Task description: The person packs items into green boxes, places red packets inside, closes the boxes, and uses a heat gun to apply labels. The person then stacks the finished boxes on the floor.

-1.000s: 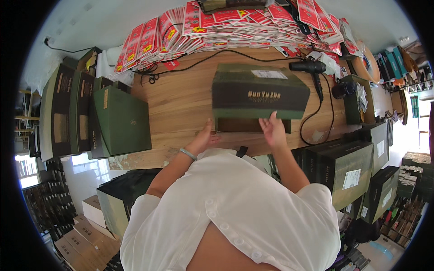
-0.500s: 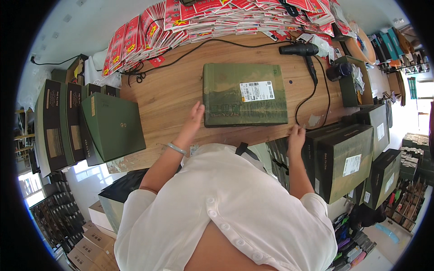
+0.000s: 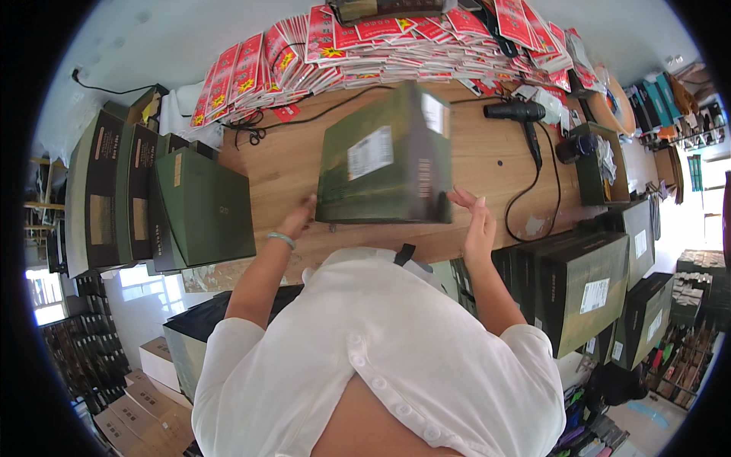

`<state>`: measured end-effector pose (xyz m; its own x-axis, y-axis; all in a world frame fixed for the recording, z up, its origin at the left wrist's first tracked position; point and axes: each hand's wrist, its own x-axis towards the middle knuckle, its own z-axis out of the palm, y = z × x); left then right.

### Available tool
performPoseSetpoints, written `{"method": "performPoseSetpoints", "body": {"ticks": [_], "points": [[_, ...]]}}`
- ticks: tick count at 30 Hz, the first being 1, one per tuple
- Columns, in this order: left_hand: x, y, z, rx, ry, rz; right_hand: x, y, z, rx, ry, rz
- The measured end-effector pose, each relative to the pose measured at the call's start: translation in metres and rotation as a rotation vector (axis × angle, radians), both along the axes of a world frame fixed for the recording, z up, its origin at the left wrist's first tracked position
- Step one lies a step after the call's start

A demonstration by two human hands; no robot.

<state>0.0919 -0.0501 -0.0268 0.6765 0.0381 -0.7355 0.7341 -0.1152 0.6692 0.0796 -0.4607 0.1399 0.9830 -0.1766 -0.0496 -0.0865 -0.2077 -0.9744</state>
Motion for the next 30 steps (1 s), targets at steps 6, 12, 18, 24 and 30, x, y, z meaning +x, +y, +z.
{"method": "performPoseSetpoints", "body": {"ticks": [6, 12, 18, 24, 30], "points": [[0.052, 0.008, 0.236, -0.030, -0.583, 0.226, 0.063, -0.015, -0.067, 0.032, -0.068, -0.231], [0.049, -0.016, 0.209, 1.113, -0.712, -0.123, 0.140, -0.099, -0.141, -0.127, -0.072, -0.437], [0.028, -0.081, 0.233, 1.051, -1.005, -0.301, 0.165, -0.099, -0.125, -0.096, -0.031, -0.403], [0.021, -0.106, 0.250, 0.818, -1.013, -0.237, 0.215, -0.130, -0.149, -0.775, 0.108, -0.426], [0.011, -0.107, 0.247, 0.769, -1.034, -0.247, 0.305, -0.256, -0.215, -1.166, 0.467, -0.494]]}}
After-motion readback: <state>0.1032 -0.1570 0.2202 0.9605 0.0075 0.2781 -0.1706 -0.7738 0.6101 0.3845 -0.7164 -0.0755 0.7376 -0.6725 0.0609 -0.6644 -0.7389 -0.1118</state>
